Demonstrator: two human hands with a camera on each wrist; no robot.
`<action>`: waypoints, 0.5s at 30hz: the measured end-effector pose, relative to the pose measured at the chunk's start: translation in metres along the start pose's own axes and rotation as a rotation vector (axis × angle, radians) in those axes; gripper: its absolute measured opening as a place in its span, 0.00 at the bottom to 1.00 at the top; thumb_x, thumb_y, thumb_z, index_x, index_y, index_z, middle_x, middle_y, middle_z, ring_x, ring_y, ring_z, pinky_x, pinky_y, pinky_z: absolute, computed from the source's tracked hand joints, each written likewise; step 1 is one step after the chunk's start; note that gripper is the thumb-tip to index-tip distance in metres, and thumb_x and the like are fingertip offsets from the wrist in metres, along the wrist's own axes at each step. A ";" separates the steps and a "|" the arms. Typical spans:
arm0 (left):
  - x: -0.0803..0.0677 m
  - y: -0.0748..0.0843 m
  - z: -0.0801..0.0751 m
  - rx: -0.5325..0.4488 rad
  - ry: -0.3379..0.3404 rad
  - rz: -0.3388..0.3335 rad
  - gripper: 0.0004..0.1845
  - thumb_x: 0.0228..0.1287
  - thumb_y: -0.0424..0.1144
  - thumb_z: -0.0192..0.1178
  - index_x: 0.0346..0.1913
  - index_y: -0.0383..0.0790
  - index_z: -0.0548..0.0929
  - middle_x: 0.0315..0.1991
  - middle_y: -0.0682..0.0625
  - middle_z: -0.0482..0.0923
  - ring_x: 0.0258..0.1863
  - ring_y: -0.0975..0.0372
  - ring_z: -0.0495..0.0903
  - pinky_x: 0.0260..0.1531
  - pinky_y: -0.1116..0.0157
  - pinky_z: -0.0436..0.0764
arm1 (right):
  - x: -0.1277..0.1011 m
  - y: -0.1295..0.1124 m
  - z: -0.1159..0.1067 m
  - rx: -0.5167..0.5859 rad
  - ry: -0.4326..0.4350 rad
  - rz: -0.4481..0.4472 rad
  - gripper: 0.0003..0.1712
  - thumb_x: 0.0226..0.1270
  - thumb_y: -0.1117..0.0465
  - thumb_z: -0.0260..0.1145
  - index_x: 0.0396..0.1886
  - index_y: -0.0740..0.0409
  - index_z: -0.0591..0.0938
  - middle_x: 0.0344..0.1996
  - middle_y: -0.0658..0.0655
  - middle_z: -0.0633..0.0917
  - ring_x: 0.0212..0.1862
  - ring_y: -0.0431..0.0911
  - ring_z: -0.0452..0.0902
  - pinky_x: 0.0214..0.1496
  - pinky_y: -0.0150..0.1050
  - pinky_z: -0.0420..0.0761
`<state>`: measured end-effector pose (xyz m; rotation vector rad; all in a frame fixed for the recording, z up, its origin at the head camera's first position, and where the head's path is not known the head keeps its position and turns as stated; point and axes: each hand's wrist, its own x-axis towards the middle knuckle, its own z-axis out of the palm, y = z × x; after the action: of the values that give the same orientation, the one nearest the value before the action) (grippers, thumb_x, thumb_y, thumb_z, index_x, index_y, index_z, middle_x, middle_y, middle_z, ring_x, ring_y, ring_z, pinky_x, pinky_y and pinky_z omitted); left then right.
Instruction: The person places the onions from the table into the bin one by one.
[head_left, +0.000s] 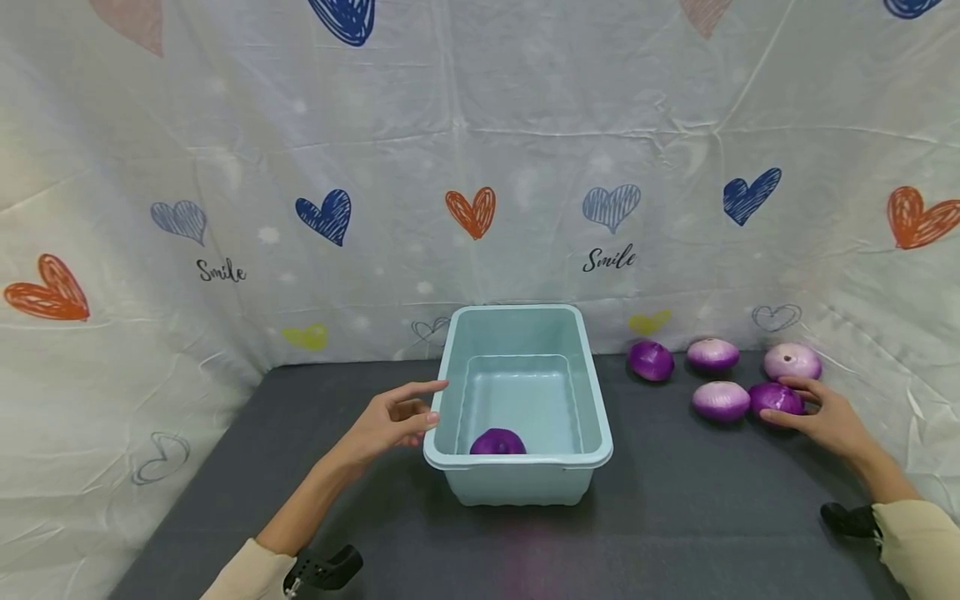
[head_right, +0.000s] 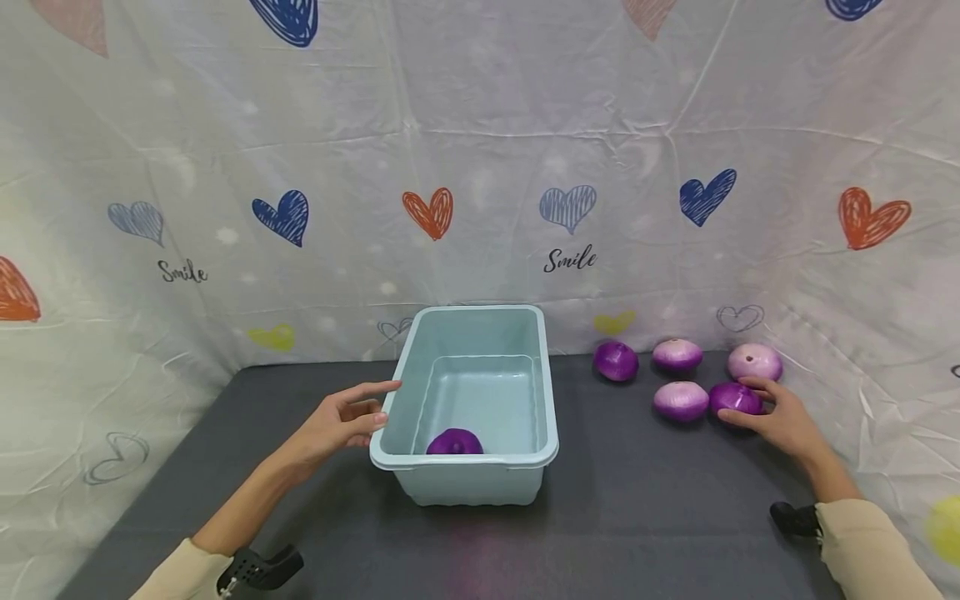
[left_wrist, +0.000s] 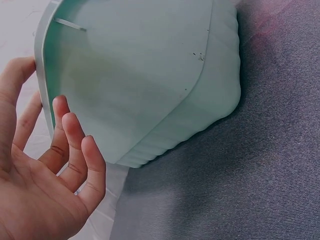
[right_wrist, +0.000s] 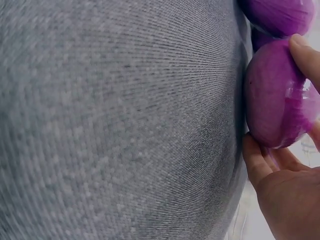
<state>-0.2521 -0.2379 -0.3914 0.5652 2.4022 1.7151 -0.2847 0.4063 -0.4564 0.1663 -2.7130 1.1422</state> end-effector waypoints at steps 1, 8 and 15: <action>0.000 0.000 0.000 0.002 0.000 0.003 0.29 0.71 0.40 0.66 0.72 0.42 0.74 0.45 0.40 0.82 0.38 0.47 0.79 0.39 0.53 0.82 | 0.000 0.000 0.000 0.002 -0.001 -0.002 0.41 0.65 0.54 0.76 0.67 0.74 0.70 0.59 0.81 0.73 0.57 0.66 0.71 0.38 0.24 0.70; 0.001 0.000 0.000 0.007 0.015 -0.014 0.28 0.70 0.41 0.67 0.71 0.46 0.76 0.43 0.41 0.81 0.37 0.52 0.80 0.41 0.49 0.81 | -0.004 -0.001 -0.002 0.036 -0.034 0.023 0.42 0.68 0.53 0.74 0.70 0.74 0.67 0.63 0.82 0.68 0.61 0.73 0.67 0.37 0.23 0.69; 0.001 0.001 0.000 0.004 0.016 -0.006 0.27 0.70 0.41 0.68 0.70 0.45 0.77 0.40 0.39 0.79 0.35 0.46 0.78 0.39 0.53 0.82 | -0.009 -0.003 -0.006 0.059 -0.021 0.055 0.43 0.70 0.53 0.71 0.71 0.76 0.64 0.64 0.82 0.67 0.61 0.75 0.67 0.36 0.22 0.70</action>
<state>-0.2530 -0.2376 -0.3902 0.5459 2.4167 1.7189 -0.2749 0.4093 -0.4521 0.1136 -2.7196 1.2435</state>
